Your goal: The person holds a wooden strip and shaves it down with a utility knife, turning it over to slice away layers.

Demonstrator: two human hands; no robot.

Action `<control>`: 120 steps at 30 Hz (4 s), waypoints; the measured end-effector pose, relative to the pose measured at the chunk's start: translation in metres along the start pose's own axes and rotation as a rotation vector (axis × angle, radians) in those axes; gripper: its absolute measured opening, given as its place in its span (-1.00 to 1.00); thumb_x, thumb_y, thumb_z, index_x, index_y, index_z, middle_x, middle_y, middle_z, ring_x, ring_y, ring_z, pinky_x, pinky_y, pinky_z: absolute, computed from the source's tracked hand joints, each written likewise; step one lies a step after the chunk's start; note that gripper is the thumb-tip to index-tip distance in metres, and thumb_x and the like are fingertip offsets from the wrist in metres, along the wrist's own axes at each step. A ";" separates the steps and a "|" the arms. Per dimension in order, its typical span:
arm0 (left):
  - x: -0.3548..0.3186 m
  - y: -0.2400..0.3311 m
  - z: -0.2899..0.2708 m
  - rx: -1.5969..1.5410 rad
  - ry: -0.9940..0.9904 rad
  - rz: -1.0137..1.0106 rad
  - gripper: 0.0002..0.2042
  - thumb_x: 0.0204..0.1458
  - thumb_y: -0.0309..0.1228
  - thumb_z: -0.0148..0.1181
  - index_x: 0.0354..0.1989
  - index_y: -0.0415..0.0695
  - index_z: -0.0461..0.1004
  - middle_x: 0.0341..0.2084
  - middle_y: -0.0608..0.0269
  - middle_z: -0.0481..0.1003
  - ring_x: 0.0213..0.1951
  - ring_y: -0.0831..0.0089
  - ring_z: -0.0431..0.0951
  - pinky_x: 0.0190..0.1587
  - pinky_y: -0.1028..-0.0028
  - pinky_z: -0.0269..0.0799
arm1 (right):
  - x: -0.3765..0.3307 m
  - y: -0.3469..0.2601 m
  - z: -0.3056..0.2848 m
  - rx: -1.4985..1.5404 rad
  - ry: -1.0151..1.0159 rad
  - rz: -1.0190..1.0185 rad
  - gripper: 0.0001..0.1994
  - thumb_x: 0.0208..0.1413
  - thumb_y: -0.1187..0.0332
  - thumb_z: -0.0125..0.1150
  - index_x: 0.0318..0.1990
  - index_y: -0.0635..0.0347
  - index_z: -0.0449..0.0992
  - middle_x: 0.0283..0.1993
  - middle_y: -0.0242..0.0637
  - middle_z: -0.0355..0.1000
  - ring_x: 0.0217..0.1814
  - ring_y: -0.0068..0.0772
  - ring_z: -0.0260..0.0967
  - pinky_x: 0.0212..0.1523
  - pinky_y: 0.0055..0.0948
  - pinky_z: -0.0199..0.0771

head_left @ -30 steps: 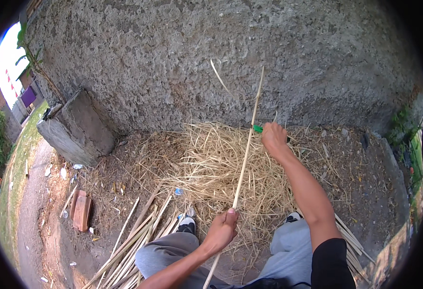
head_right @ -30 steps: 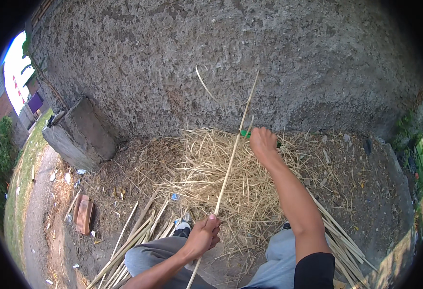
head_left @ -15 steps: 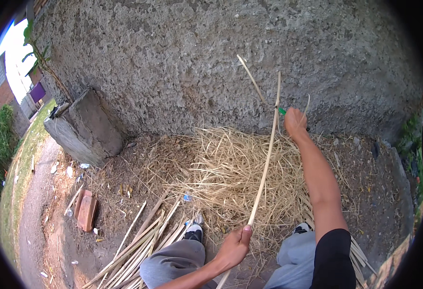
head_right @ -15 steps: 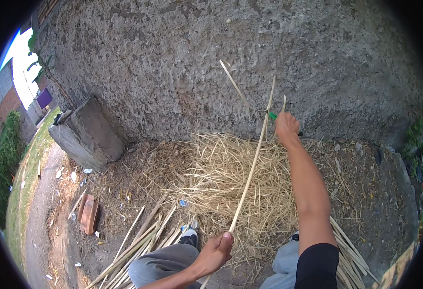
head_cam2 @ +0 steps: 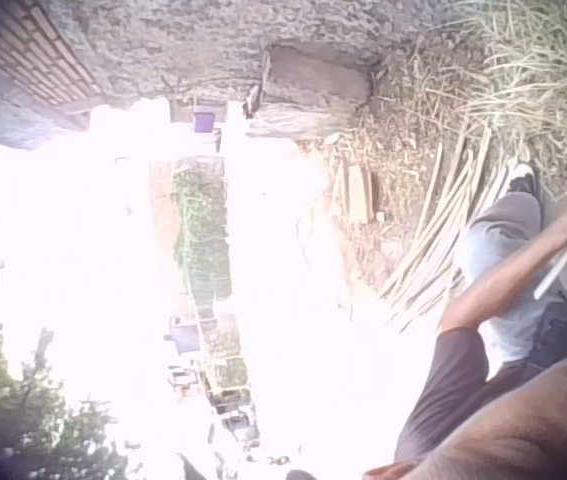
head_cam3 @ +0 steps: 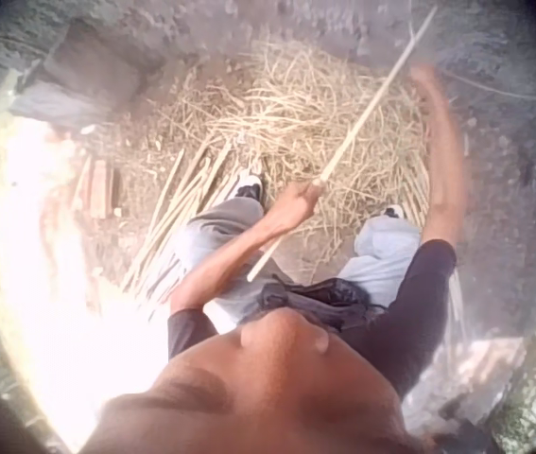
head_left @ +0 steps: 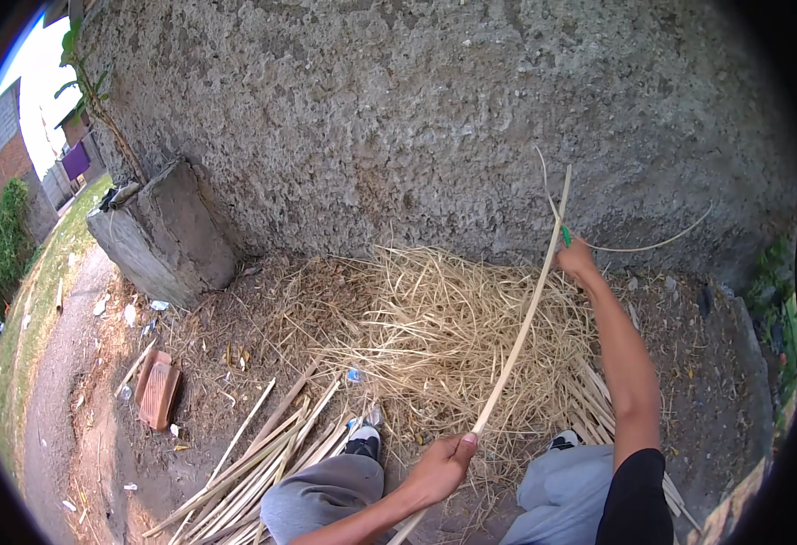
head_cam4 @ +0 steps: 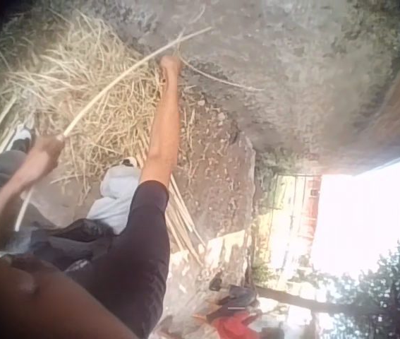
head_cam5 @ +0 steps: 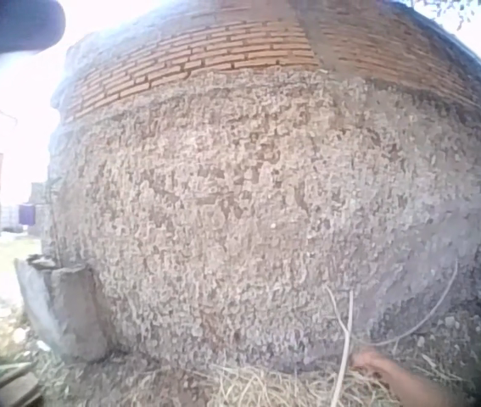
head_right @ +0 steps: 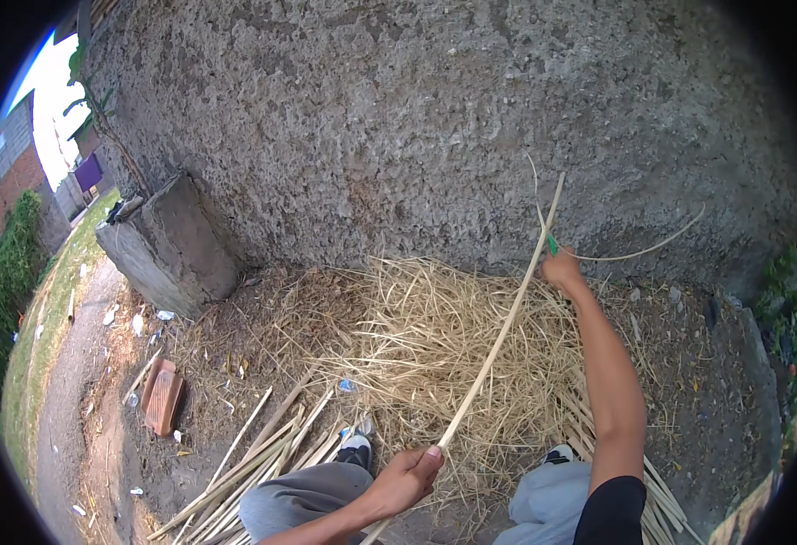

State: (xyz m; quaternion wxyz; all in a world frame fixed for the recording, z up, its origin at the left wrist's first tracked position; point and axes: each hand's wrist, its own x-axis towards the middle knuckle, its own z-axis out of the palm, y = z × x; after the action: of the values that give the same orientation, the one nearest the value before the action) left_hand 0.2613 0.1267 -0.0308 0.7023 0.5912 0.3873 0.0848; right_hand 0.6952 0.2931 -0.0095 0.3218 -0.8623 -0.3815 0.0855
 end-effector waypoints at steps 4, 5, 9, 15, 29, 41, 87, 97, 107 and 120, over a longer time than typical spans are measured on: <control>-0.026 0.015 0.001 0.247 0.090 0.097 -0.58 0.30 -0.13 -0.16 -0.28 -0.31 0.41 -0.64 0.04 0.38 -0.53 0.23 0.40 -0.37 0.23 0.33 | -0.027 0.013 -0.045 0.235 -0.162 0.186 -0.78 0.15 0.40 0.07 -0.44 0.39 0.51 -0.46 -0.09 0.49 -0.59 -0.30 0.35 -0.57 -0.24 0.24; -0.031 0.014 -0.001 0.248 0.080 0.105 -0.58 0.30 -0.13 -0.16 -0.28 -0.31 0.41 -0.64 0.04 0.38 -0.53 0.23 0.40 -0.37 0.23 0.33 | -0.031 0.017 -0.055 0.237 -0.203 0.189 -0.76 0.19 0.39 0.02 -0.44 0.37 0.51 -0.47 -0.11 0.49 -0.55 -0.28 0.40 -0.54 -0.23 0.28; -0.053 0.002 -0.004 0.253 0.012 0.143 -0.57 0.31 -0.11 -0.16 -0.35 -0.29 0.37 -0.64 0.09 0.34 -0.55 0.29 0.38 -0.39 0.27 0.33 | -0.052 0.027 -0.079 -0.175 0.006 0.024 -0.79 0.19 0.44 0.00 -0.40 0.31 0.55 -0.41 -0.11 0.52 -0.41 -0.15 0.51 -0.44 -0.18 0.41; -0.087 0.001 -0.002 0.097 -0.089 0.042 -0.55 0.31 -0.05 -0.17 -0.24 -0.25 0.43 -0.60 0.10 0.42 -0.53 0.30 0.44 -0.36 0.27 0.38 | -0.090 0.017 -0.098 -0.706 0.403 -0.322 -0.81 0.14 0.41 0.00 -0.34 0.21 0.58 -0.34 0.01 0.51 -0.20 0.07 0.51 -0.19 -0.02 0.49; -0.194 -0.027 -0.020 -0.101 -0.143 0.057 -0.64 0.26 0.01 -0.08 -0.45 0.02 0.34 -0.74 0.55 0.17 -0.73 0.69 0.11 -0.66 0.61 -0.03 | -0.092 0.092 -0.106 -0.673 0.213 0.086 -0.79 0.18 0.42 0.04 -0.15 0.26 0.58 -0.05 -0.01 0.49 0.01 -0.06 0.49 -0.05 -0.13 0.53; -0.251 -0.052 -0.036 -0.061 0.081 -0.055 -0.66 0.28 -0.07 -0.10 -0.39 -0.06 0.35 -0.70 0.51 0.16 -0.66 0.66 0.12 -0.61 0.55 0.05 | -0.156 0.084 -0.123 -0.190 0.057 0.048 -0.86 0.01 0.44 0.12 -0.51 0.32 0.47 -0.47 0.10 0.47 -0.30 0.08 0.52 -0.30 0.01 0.44; -0.201 -0.028 0.040 0.359 0.370 0.064 -0.64 0.27 -0.15 -0.07 -0.37 -0.23 0.41 -0.74 0.28 0.32 -0.66 0.49 0.28 -0.57 0.37 0.23 | -0.301 -0.018 -0.051 0.811 -0.241 -0.125 -0.68 0.12 0.14 0.30 -0.41 0.26 0.51 -0.59 -0.49 0.38 -0.55 -0.66 0.28 -0.48 -0.51 0.27; -0.113 0.028 0.002 0.874 -0.200 0.007 -0.46 0.31 0.05 -0.30 0.09 -0.17 0.37 -0.24 0.06 0.57 -0.19 0.18 0.58 -0.10 0.23 0.43 | -0.286 -0.011 -0.040 1.052 -0.330 0.096 -0.78 0.15 0.31 0.28 -0.30 0.35 0.55 -0.55 -0.43 0.40 -0.62 -0.71 0.15 -0.61 -0.52 0.12; -0.004 0.038 0.003 -0.238 -0.554 -0.129 -0.35 0.28 0.11 -0.46 0.25 -0.23 0.13 -0.14 -0.04 0.49 -0.07 0.22 0.56 -0.11 0.27 0.56 | -0.237 0.005 -0.047 1.166 -0.058 0.266 -0.79 0.15 0.30 0.28 -0.26 0.29 0.55 -0.57 -0.60 0.25 -0.64 -0.79 -0.04 -0.64 -0.58 -0.06; -0.033 0.028 0.021 -0.049 -0.322 -0.198 -0.63 0.19 -0.08 0.14 -0.50 -0.12 0.38 -0.77 0.47 0.23 -0.78 0.71 0.14 -0.76 0.60 -0.04 | -0.229 0.021 -0.073 1.281 -0.010 0.211 -0.77 0.21 0.24 0.20 -0.23 0.25 0.53 -0.52 -0.44 0.39 -0.69 -0.77 -0.05 -0.69 -0.62 -0.04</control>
State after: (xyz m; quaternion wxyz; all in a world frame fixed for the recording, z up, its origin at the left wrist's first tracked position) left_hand 0.2620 0.0995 0.0091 0.7742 0.5389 0.3242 -0.0710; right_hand 0.5775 0.0837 0.0123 0.7606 -0.5320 -0.1694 0.3312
